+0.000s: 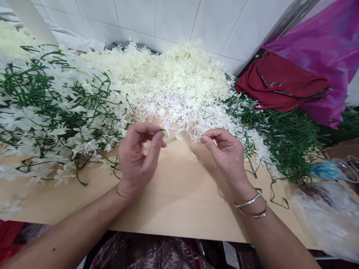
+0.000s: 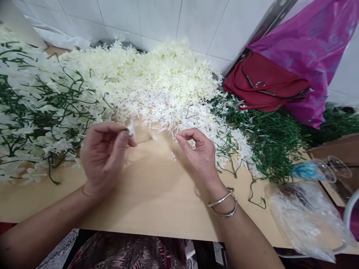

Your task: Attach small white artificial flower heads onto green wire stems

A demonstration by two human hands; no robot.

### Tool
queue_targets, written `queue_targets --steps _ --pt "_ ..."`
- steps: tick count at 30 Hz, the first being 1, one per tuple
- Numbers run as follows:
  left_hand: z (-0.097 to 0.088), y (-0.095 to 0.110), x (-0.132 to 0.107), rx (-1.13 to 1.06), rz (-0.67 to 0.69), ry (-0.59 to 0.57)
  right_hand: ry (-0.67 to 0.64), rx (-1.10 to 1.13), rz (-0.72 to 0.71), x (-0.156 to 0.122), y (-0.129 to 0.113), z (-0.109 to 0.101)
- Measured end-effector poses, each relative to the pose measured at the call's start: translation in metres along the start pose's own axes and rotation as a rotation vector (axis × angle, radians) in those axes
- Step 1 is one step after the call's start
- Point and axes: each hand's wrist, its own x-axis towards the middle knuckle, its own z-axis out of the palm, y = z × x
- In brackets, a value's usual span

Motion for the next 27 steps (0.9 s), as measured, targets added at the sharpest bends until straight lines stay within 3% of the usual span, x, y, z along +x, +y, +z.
queue_targets --steps 3,5,7,10,14,20,24,27 --pt "-0.009 0.008 0.008 0.112 0.086 0.237 -0.048 -0.125 -0.034 0.003 0.006 -0.006" --pt "-0.014 0.011 0.011 0.254 0.136 0.336 -0.121 -0.182 -0.04 0.002 0.007 -0.006" --pt "-0.018 0.012 0.012 0.397 0.164 0.396 -0.178 -0.246 -0.041 0.0 0.008 -0.004" --pt "-0.02 0.007 0.011 0.48 0.199 0.397 -0.189 -0.368 -0.04 -0.002 0.009 -0.002" --pt "-0.016 -0.006 0.013 0.337 0.192 0.261 -0.143 -0.523 -0.015 -0.001 0.015 -0.002" --pt "-0.021 -0.014 0.025 0.024 -0.072 0.102 -0.17 -0.589 -0.044 0.004 0.022 -0.001" --pt "-0.047 -0.007 0.039 0.137 -0.128 -0.016 -0.163 -0.554 -0.065 0.003 0.02 -0.001" --pt "-0.075 0.002 0.045 0.408 -0.142 -0.186 -0.099 -0.471 -0.106 0.002 0.019 -0.002"
